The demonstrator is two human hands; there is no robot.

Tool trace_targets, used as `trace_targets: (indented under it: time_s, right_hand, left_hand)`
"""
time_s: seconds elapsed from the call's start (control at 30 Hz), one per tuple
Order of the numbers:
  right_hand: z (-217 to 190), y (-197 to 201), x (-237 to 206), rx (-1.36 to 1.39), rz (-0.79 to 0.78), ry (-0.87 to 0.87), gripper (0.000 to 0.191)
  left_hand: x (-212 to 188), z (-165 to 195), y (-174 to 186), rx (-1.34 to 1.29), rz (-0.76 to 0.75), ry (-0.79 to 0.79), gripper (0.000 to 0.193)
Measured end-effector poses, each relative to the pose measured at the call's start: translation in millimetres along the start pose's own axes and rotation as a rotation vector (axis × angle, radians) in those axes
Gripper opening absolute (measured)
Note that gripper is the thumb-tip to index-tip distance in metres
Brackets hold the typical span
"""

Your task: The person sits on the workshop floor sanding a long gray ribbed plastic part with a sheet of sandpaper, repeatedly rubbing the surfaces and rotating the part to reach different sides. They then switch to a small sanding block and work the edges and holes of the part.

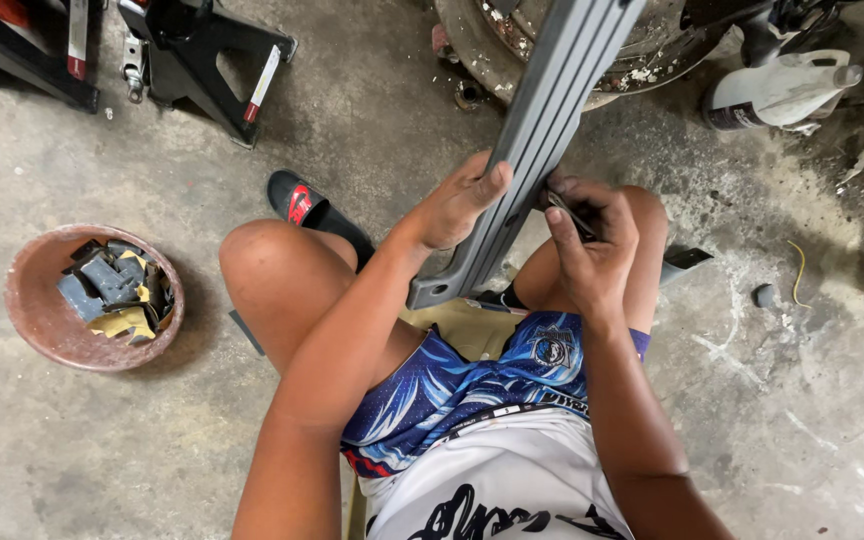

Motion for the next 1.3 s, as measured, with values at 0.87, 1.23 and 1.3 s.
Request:
trace_targets:
  time_s: [0.87, 1.23, 1.3]
  right_hand:
    - [7, 19, 11, 0.296, 0.174, -0.143, 0.016]
    - [5, 17, 17, 0.206, 0.044, 0.033, 0.006]
    - [14, 21, 18, 0.351, 0.075, -0.121, 0.009]
  left_hand:
    - [4, -11, -9, 0.034, 0.045, -0.018, 0.079]
    - [1, -23, -6, 0.093, 0.157, -0.004, 0.078]
    - [1, -21, -9, 0.040, 0.128, -0.019, 0.077]
Point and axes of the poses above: each hand's wrist, its own x-axis towards the middle knuckle, its own y-axis out of the back of the hand, z = x × y, the point moved 7 cm from there along x, towards the middle knuckle, and after that the axes turned 3 degrees about -z, right-handed, at the moved point
